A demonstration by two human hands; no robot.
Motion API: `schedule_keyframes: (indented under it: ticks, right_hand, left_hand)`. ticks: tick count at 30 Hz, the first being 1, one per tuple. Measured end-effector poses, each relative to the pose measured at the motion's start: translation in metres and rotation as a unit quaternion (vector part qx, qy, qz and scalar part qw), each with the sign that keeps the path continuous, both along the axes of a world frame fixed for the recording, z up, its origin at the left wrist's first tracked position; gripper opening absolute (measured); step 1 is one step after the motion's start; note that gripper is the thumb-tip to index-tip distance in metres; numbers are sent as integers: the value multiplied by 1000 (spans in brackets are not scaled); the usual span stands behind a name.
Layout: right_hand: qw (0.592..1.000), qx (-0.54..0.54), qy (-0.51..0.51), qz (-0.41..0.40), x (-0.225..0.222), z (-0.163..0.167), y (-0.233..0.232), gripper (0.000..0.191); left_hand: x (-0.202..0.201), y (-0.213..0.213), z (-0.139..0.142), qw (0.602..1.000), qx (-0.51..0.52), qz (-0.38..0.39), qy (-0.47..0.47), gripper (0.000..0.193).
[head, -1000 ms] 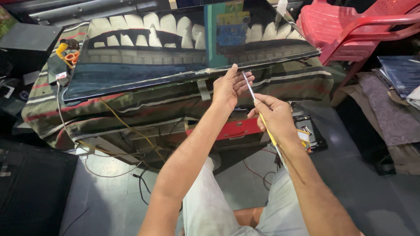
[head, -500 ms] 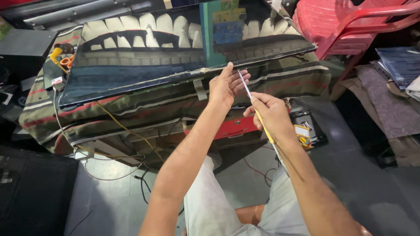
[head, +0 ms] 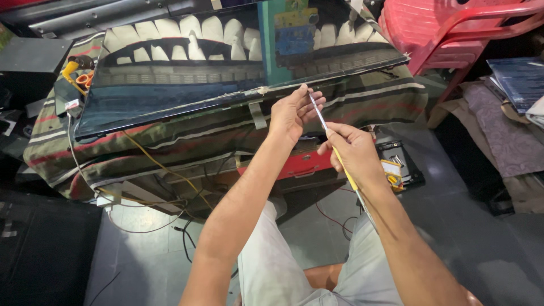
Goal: The person uses a yellow-handled screwdriver to pry and adjust the bezel along the bottom edge of a flat-screen TV. They repeatedly work the tool into the seam, then use their fingers to press and align the frame. The person also applies a small white adhesive strip to the bottom edge of the TV frame.
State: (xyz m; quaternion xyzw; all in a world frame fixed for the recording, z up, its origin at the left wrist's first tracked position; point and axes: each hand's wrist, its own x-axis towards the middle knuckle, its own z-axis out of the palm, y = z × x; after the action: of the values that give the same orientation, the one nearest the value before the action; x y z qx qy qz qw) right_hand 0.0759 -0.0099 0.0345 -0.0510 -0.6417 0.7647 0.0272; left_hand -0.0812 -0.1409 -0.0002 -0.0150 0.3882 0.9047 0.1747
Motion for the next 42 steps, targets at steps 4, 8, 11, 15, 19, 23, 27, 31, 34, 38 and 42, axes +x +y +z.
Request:
schedule_keyframes:
  ticks: [4, 8, 11, 15, 19, 23, 27, 31, 34, 38, 42]
  right_hand:
    - [1000, 8, -8, 3, 3, 1, 1, 38]
    - [1000, 12, 2, 4, 7, 0, 1, 38]
    - [1000, 11, 7, 6, 9, 1, 1, 38]
    - [1000, 2, 3, 5, 13, 1, 1, 38]
    - [1000, -15, 10, 18, 15, 1, 2, 37]
    - [999, -34, -5, 28, 15, 2, 5, 36]
    - [996, -69, -33, 42, 16, 3, 9, 33]
    - [996, -72, -33, 41, 15, 0, 9, 32]
    - [997, -57, -21, 37, 14, -3, 8, 32]
    - [998, -49, -8, 29, 15, -4, 5, 33]
    - [999, -38, -8, 6, 12, 0, -3, 33]
  left_hand:
    - [1, 0, -1, 1000, -10, 0, 0, 28]
    - [2, -1, -3, 1000, -1, -12, -1, 27]
    - [2, -1, -4, 1000, 1, -15, -2, 27]
    - [4, -4, -3, 999, 8, -31, -9, 28]
    - [7, -7, 1, 999, -3, -34, -11, 27]
    - [9, -8, 4, 999, -32, -25, 7, 25]
    - [10, -8, 7, 999, -37, -34, 5, 23]
    - [10, -11, 8, 998, -51, -40, 5, 23]
    - [10, -11, 8, 998, -53, -44, 8, 28]
    - [8, -10, 8, 998, -40, -53, -7, 41]
    - [4, -9, 7, 999, -28, -40, -18, 45]
